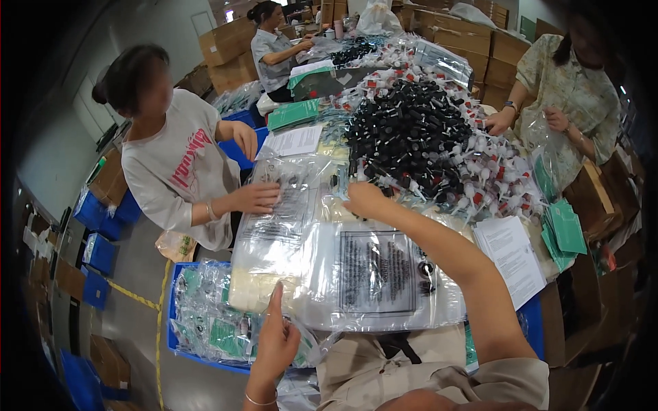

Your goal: Packing manuals and components into plastic bags in a production line setting.

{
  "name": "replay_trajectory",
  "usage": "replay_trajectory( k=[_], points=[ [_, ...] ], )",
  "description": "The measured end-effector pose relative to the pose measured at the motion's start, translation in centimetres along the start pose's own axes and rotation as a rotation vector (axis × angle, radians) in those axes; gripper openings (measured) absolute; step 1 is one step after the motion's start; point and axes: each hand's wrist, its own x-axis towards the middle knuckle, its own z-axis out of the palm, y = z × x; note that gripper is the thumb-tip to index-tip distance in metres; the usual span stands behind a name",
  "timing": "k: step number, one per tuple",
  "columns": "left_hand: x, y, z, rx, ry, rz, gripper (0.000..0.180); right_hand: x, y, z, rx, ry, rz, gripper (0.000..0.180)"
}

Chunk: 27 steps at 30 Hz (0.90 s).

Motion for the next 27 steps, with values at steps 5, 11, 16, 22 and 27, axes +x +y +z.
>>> replay_trajectory(
  k=[5,11,16,22,27],
  points=[
    [-0.1,0.1,0.3,-0.003,-0.002,0.003,0.074,0.4,-1.9,-1.1,-0.075,-0.163,0.104,0.023],
    [0.2,-0.3,0.0,-0.018,0.029,0.019,0.075,1.7,1.2,0.4,0.007,-0.108,0.043,0.024],
    [0.3,-1.8,-0.4,-0.048,0.039,0.0,0.074,6.3,3.0,-2.7,0.618,-0.042,0.233,0.029],
    [0.8,-3.2,-1.2,-0.121,0.074,-0.017,0.073,13.7,4.1,-4.8,0.273,0.276,0.307,0.025],
    [1.0,-3.5,-2.2,-0.227,0.056,-0.099,0.072,18.4,6.1,-1.5,-0.21,0.236,0.237,0.017]
  ],
)
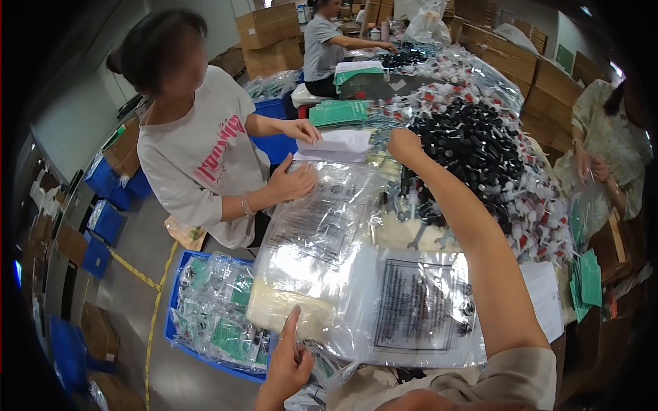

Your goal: Packing manuals and components into plastic bags in a production line setting.

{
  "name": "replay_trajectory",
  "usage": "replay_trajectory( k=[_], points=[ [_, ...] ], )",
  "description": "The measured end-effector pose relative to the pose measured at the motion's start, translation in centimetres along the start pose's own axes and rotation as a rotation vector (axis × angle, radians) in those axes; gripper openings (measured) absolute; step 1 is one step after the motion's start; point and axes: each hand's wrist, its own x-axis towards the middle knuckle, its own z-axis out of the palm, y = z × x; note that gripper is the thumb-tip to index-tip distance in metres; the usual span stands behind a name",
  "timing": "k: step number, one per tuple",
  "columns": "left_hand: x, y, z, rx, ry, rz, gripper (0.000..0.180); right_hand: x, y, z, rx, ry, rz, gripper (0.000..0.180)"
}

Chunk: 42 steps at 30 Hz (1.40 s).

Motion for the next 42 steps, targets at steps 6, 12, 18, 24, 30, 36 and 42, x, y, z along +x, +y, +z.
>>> replay_trajectory(
  k=[6,12,18,24,30,36,42],
  points=[
    [0.7,1.1,-0.6,-0.085,-0.053,-0.106,0.073,2.3,-1.3,4.1,-0.37,-0.004,-0.206,0.015],
    [1.0,0.1,-0.4,-0.269,0.023,-0.163,0.073,4.7,-0.5,5.1,-0.188,-0.061,-0.04,0.018],
    [0.4,0.1,-0.6,-0.122,0.05,-0.105,0.073,4.6,-0.4,2.7,0.543,0.298,-0.134,0.019],
    [-1.0,1.4,-0.6,0.093,0.15,-0.022,0.075,-10.7,-7.6,-12.4,1.237,-0.413,-0.132,0.023],
    [-4.4,2.6,0.4,0.32,0.177,0.045,0.077,-27.6,-12.2,-19.4,1.369,-1.004,-0.321,0.017],
    [-6.6,5.5,1.4,0.388,0.088,0.13,0.075,-36.3,-14.6,-15.9,1.376,-1.012,-0.389,0.018],
    [-8.6,6.7,1.9,0.322,0.06,0.102,0.075,-39.9,-17.3,-13.6,1.517,-1.284,-0.023,0.018]
  ],
)
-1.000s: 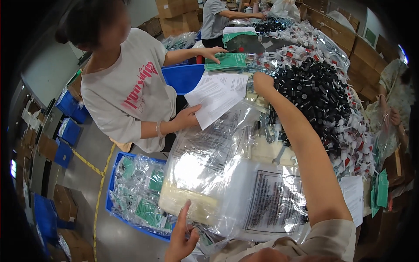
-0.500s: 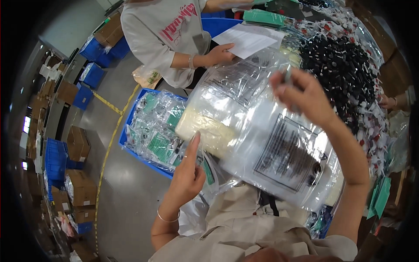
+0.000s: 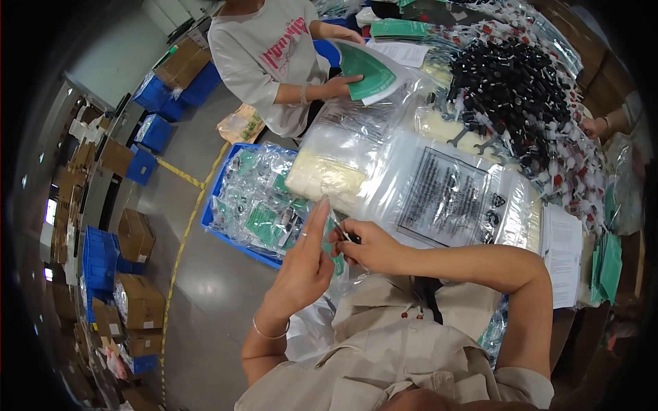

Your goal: Packing manuals and components into plastic bags in a production line setting.

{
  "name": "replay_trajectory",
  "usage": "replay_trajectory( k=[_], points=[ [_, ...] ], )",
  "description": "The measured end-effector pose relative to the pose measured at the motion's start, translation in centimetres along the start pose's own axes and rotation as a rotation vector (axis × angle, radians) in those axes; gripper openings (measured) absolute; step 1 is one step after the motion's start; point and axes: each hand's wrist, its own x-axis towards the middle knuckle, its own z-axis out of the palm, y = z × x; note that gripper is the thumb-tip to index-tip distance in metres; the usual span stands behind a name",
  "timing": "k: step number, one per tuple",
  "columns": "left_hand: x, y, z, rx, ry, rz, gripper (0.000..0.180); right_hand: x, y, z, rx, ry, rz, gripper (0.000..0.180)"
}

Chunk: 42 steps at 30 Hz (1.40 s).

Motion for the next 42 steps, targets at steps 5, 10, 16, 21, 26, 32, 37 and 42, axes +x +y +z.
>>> replay_trajectory(
  k=[5,10,16,21,26,32,37,42],
  points=[
    [0.2,0.2,0.4,-0.016,-0.042,0.067,0.076,1.0,2.8,-0.7,-0.177,0.015,0.049,0.021],
    [-0.2,-0.1,1.8,0.037,-0.055,0.135,0.076,2.2,2.3,1.2,-0.038,-0.018,0.131,0.018],
    [0.1,0.7,2.3,-0.019,-0.131,0.221,0.075,8.2,10.8,0.0,-0.471,-0.036,-0.334,0.036],
    [0.0,-0.5,1.3,-0.331,-0.035,-0.058,0.081,-0.3,2.1,-2.8,-0.877,-0.156,-0.326,0.038],
    [-0.5,-1.6,-0.7,-0.415,0.04,-0.094,0.085,-10.4,-5.2,-11.1,-0.525,0.048,-0.273,0.027],
    [0.9,-0.5,-7.1,-0.322,0.245,-0.048,0.078,-20.7,-7.2,-24.8,-0.66,0.874,-0.193,0.024],
    [5.4,6.0,-10.2,-0.113,0.344,0.257,0.066,-26.1,-8.5,-30.5,-0.507,1.174,-0.302,0.023],
    [11.0,11.9,-9.8,0.096,0.337,0.574,0.062,-24.6,-8.9,-31.4,-0.485,1.194,-0.309,0.021]
  ],
)
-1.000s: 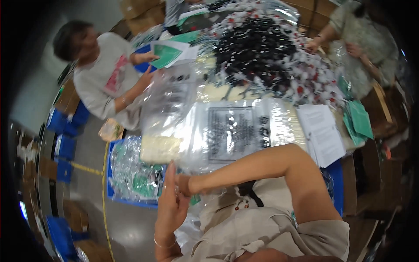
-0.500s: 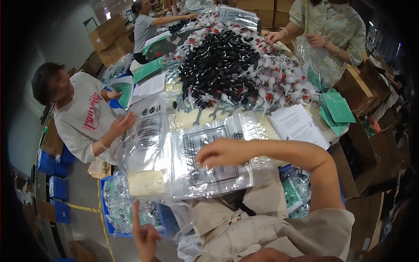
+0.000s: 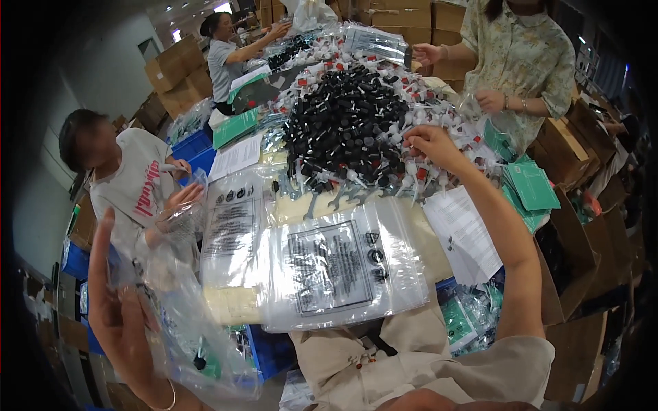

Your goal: Packing manuals and components into plastic bags in a production line setting.

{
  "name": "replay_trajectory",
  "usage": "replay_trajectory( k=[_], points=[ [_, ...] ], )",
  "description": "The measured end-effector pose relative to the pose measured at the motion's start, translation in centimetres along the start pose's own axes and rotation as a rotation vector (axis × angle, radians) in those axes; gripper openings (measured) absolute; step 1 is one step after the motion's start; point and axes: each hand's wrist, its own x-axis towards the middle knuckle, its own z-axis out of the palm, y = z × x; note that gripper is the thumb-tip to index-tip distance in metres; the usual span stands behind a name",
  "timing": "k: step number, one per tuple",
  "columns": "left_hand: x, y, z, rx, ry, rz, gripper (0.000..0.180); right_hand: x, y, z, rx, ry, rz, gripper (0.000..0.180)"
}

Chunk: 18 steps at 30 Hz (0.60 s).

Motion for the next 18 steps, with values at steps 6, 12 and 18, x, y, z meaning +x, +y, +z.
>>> replay_trajectory(
  k=[6,12,18],
  points=[
    [1.2,0.2,10.0,-0.141,-0.261,0.063,0.067,4.4,3.6,0.1,-0.141,0.036,0.005,0.018],
    [-3.3,-1.7,18.5,-0.132,-0.435,0.238,0.078,11.7,2.0,4.2,-0.805,0.361,-0.544,0.013],
    [-4.9,-2.7,20.7,-0.254,-0.429,0.161,0.078,17.2,3.0,5.3,-1.272,0.365,-0.589,0.01]
  ],
)
